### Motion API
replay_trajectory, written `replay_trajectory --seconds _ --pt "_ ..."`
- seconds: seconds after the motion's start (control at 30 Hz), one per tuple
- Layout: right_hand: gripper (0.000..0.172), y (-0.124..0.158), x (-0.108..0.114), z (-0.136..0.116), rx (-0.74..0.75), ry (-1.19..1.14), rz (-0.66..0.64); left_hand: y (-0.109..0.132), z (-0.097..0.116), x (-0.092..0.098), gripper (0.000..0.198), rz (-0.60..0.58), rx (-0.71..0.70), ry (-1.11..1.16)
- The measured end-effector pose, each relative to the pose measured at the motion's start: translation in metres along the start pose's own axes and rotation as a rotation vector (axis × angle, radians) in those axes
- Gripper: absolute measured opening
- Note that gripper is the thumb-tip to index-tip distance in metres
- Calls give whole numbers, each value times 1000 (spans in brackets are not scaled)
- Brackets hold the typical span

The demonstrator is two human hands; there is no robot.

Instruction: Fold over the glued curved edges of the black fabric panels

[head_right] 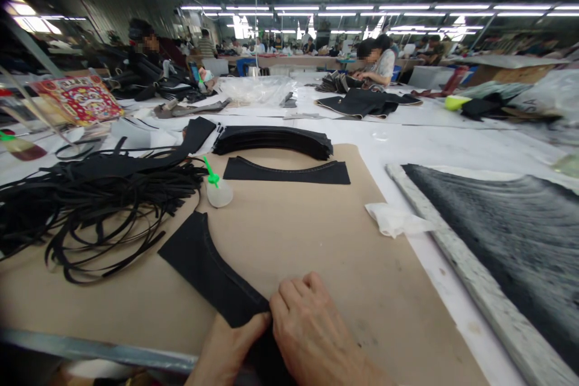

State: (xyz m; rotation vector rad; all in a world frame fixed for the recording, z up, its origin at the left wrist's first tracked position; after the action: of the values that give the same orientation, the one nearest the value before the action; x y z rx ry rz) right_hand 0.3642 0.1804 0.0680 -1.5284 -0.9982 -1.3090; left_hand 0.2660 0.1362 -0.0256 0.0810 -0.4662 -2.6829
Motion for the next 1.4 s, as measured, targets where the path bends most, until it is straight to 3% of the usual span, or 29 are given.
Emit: replay_trajectory --seconds 0.23,0.33,0.43,0.53,0.6,0.7,0.77,0.9,0.97,1.13,1.4 --pt "19 3 -18 28 -242 -428 -339 0 2 -4 35 -73 7 12" --pt "18 13 -22 38 -307 -599 -351 0 -2 -6 45 -118 34 130" --pt "42 25 -34 48 -387 -770 -385 0 -19 -19 52 -229 174 268" --pt "39 33 -43 56 -454 -822 -425 -1 -34 -31 64 -306 249 360" --pt "36 34 -44 61 -465 -772 -416 2 -43 -38 66 -418 313 300" --pt "32 33 -45 63 -444 -664 -423 12 -45 -43 57 -665 361 -71" --pt "25 32 -47 62 -420 -596 -435 11 -27 -34 50 -675 211 -365" --pt "28 32 -49 56 -353 -503 -396 4 41 -17 22 -384 -413 -716" --pt "34 33 -51 52 -316 -531 -373 1 50 -21 23 -359 -565 -787" --pt "42 36 -59 48 -247 -577 -357 -8 35 -36 30 -462 -621 -961" --pt "52 36 -54 43 -139 -521 -339 0 37 -37 30 -433 -672 -1102"
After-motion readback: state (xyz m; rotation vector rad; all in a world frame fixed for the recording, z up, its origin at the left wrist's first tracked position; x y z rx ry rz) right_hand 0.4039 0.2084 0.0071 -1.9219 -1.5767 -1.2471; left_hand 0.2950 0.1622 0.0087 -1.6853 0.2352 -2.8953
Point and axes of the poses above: each hand's wrist, its own y-axis away from the middle knuckle, its own x-axis out of the back of the hand, z = x × y, the point moved 9 cm from there along -y, towards the middle knuckle, and after that the axes turned 15 degrees about -z, right-handed, at the moved point
